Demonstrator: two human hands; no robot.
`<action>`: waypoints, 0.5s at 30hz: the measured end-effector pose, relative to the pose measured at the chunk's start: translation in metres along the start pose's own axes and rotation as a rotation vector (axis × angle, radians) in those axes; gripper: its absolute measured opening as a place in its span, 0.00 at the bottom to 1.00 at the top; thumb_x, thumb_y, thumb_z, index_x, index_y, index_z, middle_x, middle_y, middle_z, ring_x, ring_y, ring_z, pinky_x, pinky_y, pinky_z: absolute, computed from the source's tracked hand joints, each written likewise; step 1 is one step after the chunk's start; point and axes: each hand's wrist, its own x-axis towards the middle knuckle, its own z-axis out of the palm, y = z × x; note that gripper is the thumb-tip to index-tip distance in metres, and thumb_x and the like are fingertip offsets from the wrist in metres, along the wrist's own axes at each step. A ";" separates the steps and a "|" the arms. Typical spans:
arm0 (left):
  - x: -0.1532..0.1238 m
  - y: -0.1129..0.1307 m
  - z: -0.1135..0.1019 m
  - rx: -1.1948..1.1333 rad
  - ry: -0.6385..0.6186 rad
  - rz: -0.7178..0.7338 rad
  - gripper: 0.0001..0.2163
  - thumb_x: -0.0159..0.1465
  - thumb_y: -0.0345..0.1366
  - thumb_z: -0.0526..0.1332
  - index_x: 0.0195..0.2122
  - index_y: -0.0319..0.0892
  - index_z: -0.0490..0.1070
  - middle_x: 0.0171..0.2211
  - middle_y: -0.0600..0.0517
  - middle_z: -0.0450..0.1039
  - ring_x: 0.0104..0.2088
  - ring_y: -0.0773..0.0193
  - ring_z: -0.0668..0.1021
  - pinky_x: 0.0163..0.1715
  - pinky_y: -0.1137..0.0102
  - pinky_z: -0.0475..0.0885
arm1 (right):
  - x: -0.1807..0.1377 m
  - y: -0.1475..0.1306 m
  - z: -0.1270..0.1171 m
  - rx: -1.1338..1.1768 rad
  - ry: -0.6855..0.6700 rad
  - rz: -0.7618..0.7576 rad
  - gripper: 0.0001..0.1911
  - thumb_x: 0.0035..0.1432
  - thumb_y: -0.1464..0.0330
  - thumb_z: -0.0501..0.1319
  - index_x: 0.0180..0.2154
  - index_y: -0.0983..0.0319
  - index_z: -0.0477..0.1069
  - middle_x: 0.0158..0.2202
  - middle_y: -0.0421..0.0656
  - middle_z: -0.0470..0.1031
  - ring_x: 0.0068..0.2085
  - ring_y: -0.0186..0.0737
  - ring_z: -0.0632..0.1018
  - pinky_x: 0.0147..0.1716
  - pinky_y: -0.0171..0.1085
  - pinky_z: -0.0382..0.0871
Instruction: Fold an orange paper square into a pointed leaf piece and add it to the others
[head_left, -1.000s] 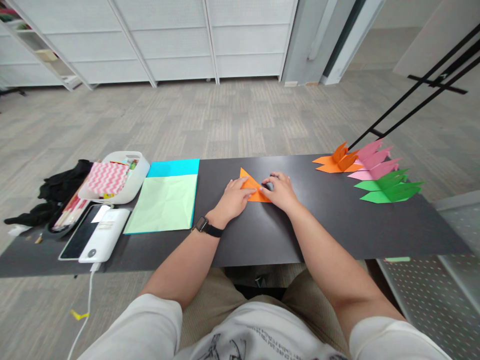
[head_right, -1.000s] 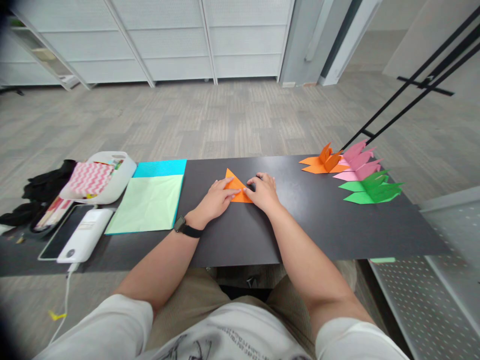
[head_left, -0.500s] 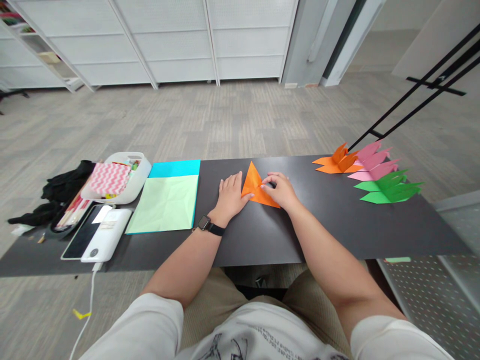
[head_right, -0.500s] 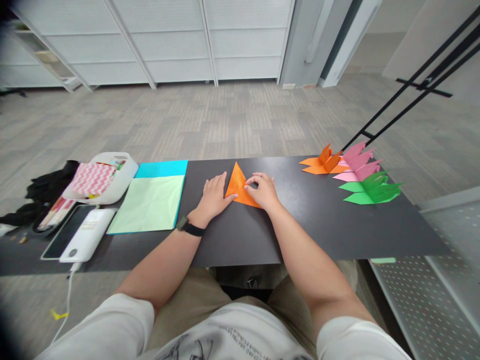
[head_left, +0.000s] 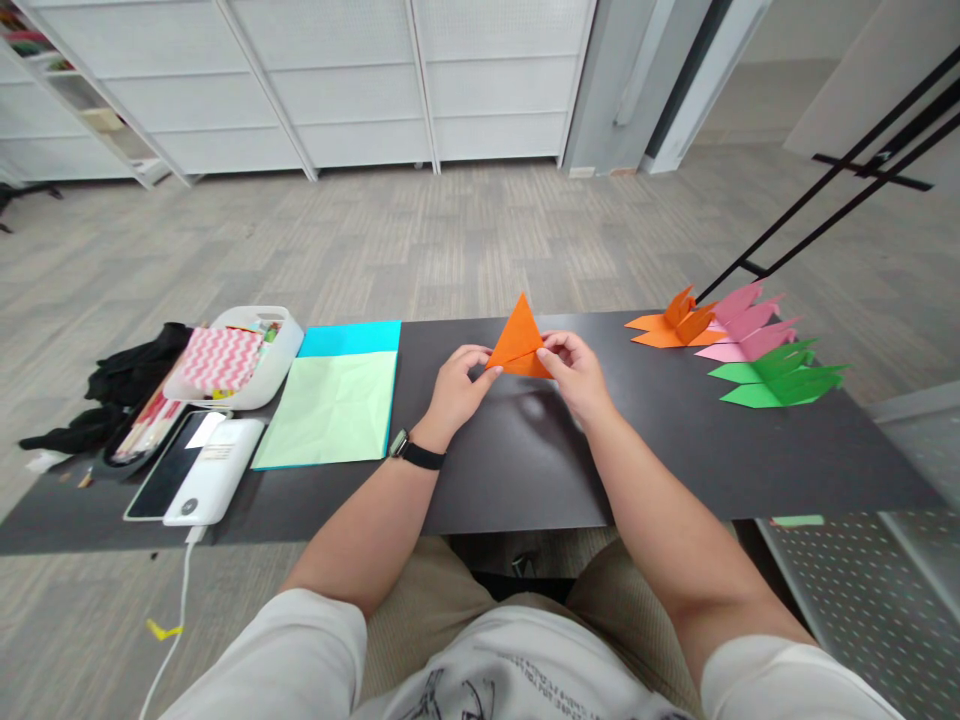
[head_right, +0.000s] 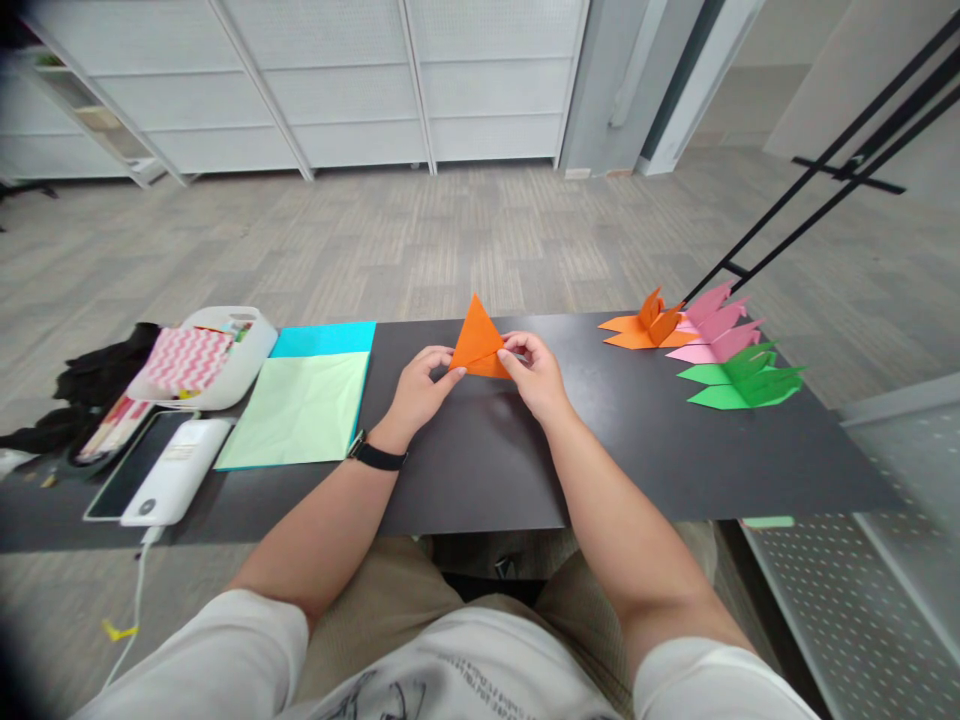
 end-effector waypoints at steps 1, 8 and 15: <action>0.000 0.001 -0.001 -0.010 0.031 0.013 0.05 0.69 0.35 0.69 0.35 0.45 0.78 0.50 0.48 0.82 0.53 0.55 0.82 0.60 0.57 0.75 | -0.001 -0.002 0.001 -0.001 0.002 -0.022 0.17 0.64 0.52 0.66 0.48 0.54 0.71 0.54 0.46 0.79 0.54 0.45 0.80 0.55 0.46 0.78; -0.001 0.004 -0.006 0.045 0.093 0.099 0.02 0.69 0.34 0.70 0.38 0.47 0.84 0.48 0.49 0.82 0.51 0.56 0.82 0.59 0.57 0.75 | -0.010 -0.023 -0.005 -0.146 -0.057 -0.224 0.16 0.63 0.59 0.70 0.52 0.51 0.79 0.48 0.45 0.81 0.48 0.46 0.82 0.51 0.48 0.80; 0.000 0.003 -0.011 0.043 0.116 0.124 0.06 0.72 0.35 0.67 0.43 0.50 0.86 0.49 0.49 0.81 0.52 0.57 0.82 0.59 0.58 0.76 | -0.010 -0.031 -0.010 -0.212 -0.015 -0.296 0.08 0.66 0.58 0.69 0.37 0.49 0.86 0.38 0.43 0.84 0.41 0.47 0.83 0.47 0.50 0.80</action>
